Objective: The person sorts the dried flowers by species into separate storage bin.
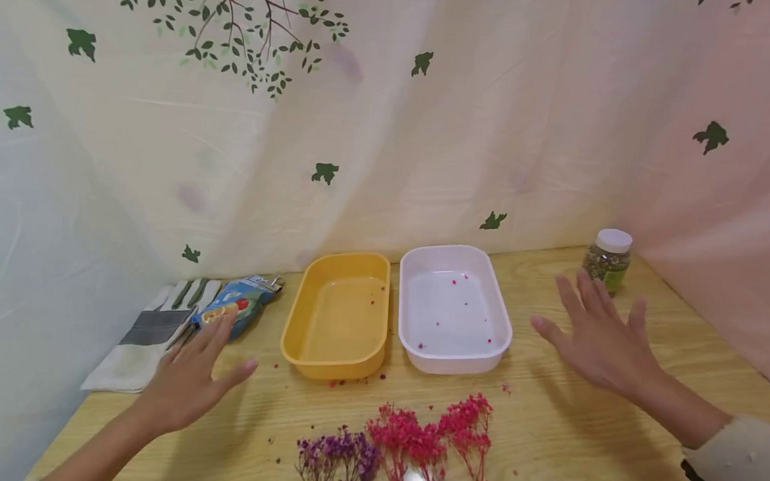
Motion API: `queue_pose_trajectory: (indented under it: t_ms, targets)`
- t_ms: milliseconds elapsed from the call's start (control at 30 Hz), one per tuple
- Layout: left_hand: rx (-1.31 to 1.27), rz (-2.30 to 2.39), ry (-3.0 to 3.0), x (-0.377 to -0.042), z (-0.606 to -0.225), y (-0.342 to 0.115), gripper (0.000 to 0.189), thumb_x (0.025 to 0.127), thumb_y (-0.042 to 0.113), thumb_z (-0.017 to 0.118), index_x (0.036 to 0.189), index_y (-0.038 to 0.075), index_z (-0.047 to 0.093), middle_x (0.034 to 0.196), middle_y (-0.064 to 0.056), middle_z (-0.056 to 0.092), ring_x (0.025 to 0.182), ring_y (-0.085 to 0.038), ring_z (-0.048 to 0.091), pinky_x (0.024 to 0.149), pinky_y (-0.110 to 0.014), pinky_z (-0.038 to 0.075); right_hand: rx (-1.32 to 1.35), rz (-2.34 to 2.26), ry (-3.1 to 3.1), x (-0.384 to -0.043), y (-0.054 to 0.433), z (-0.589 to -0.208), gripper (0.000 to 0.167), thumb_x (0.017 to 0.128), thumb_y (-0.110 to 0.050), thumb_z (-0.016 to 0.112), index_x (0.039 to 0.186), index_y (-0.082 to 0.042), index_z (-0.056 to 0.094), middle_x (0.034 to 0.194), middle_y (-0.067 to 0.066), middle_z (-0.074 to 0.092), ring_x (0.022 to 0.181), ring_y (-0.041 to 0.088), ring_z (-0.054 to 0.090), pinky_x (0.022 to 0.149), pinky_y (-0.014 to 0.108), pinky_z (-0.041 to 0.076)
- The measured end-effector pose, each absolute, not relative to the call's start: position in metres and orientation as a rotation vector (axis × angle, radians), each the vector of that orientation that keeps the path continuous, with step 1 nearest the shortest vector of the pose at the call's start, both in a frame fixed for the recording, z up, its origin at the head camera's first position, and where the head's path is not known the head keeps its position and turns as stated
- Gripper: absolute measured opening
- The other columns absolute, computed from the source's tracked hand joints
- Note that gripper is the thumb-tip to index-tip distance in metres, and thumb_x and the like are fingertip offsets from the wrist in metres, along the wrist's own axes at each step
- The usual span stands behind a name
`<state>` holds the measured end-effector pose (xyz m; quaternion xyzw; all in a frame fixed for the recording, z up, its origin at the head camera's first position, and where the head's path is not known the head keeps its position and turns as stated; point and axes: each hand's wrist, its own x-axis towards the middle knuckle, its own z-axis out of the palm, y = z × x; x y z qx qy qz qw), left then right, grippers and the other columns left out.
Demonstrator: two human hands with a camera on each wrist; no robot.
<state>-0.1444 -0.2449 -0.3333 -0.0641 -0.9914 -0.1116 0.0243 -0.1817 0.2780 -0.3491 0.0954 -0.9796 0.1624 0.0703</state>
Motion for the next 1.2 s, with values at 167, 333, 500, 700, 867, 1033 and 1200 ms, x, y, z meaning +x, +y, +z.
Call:
queue_pose_trajectory:
  t_ms: [167, 333, 500, 700, 867, 1033, 1200]
  targets:
    - [-0.139, -0.579, -3.033, -0.147, -0.328, -0.235, 0.088, 0.091, 0.069, 0.039, 0.154, 0.011, 0.018, 0.149, -0.024, 0.035, 0.131, -0.05, 0.036, 0.099, -0.069, 0.031, 0.285, 0.596, -2.736, -0.181, 0.268, -0.337, 0.072, 0.1, -0.042, 0.048, 0.148, 0.006, 0.024, 0.143, 0.036, 0.034, 0.123, 0.058, 0.035, 0.096, 0.075, 0.019]
    - [-0.168, -0.79, -2.939, -0.15, -0.33, -0.231, 0.082, 0.091, 0.062, 0.05, 0.15, 0.008, 0.031, 0.148, -0.021, 0.038, 0.133, -0.045, 0.037, 0.101, -0.063, 0.035, 0.317, 0.714, -2.669, -0.18, 0.258, -0.33, 0.064, 0.098, -0.038, 0.054, 0.143, 0.003, 0.036, 0.141, 0.033, 0.038, 0.123, 0.057, 0.034, 0.09, 0.075, 0.027]
    - [-0.194, -0.971, -2.862, -0.155, -0.335, -0.229, 0.076, 0.089, 0.054, 0.06, 0.145, 0.007, 0.04, 0.144, -0.017, 0.045, 0.125, -0.035, 0.048, 0.097, -0.054, 0.044, 0.4, 0.771, -2.63, -0.178, 0.247, -0.33, 0.059, 0.095, -0.033, 0.061, 0.139, 0.001, 0.043, 0.138, 0.029, 0.04, 0.123, 0.053, 0.035, 0.087, 0.075, 0.03]
    - [-0.171, -1.159, -2.837, -0.158, -0.337, -0.229, 0.069, 0.088, 0.045, 0.067, 0.142, 0.009, 0.044, 0.143, -0.014, 0.046, 0.126, -0.034, 0.048, 0.099, -0.051, 0.044, 0.56, 0.878, -2.528, -0.173, 0.226, -0.329, 0.052, 0.088, -0.021, 0.071, 0.134, -0.006, 0.052, 0.134, 0.017, 0.047, 0.122, 0.039, 0.042, 0.087, 0.063, 0.04]
    - [-0.206, -1.3, -2.824, -0.162, -0.34, -0.227, 0.066, 0.088, 0.035, 0.07, 0.143, 0.009, 0.043, 0.146, -0.015, 0.043, 0.128, -0.038, 0.045, 0.099, -0.051, 0.044, 0.732, 0.878, -2.441, -0.17, 0.207, -0.326, 0.052, 0.083, -0.014, 0.076, 0.132, -0.014, 0.057, 0.132, 0.004, 0.052, 0.122, 0.023, 0.046, 0.097, 0.016, 0.037]
    - [-0.216, -1.429, -2.808, -0.166, -0.346, -0.223, 0.066, 0.088, 0.028, 0.072, 0.143, 0.007, 0.042, 0.147, -0.016, 0.041, 0.13, -0.04, 0.043, 0.099, -0.049, 0.044, 0.841, 0.909, -2.441, -0.165, 0.189, -0.324, 0.053, 0.083, -0.015, 0.076, 0.132, -0.021, 0.057, 0.136, -0.001, 0.05, 0.125, 0.02, 0.046, 0.096, 0.009, 0.034]
    - [-0.214, -1.535, -2.78, -0.171, -0.352, -0.219, 0.068, 0.087, 0.025, 0.072, 0.144, 0.007, 0.04, 0.149, -0.017, 0.038, 0.13, -0.042, 0.042, 0.096, -0.047, 0.048, 0.899, 1.003, -2.505, -0.156, 0.169, -0.324, 0.053, 0.086, -0.02, 0.074, 0.135, -0.025, 0.054, 0.138, -0.004, 0.048, 0.127, 0.02, 0.045, 0.096, 0.037, 0.047]
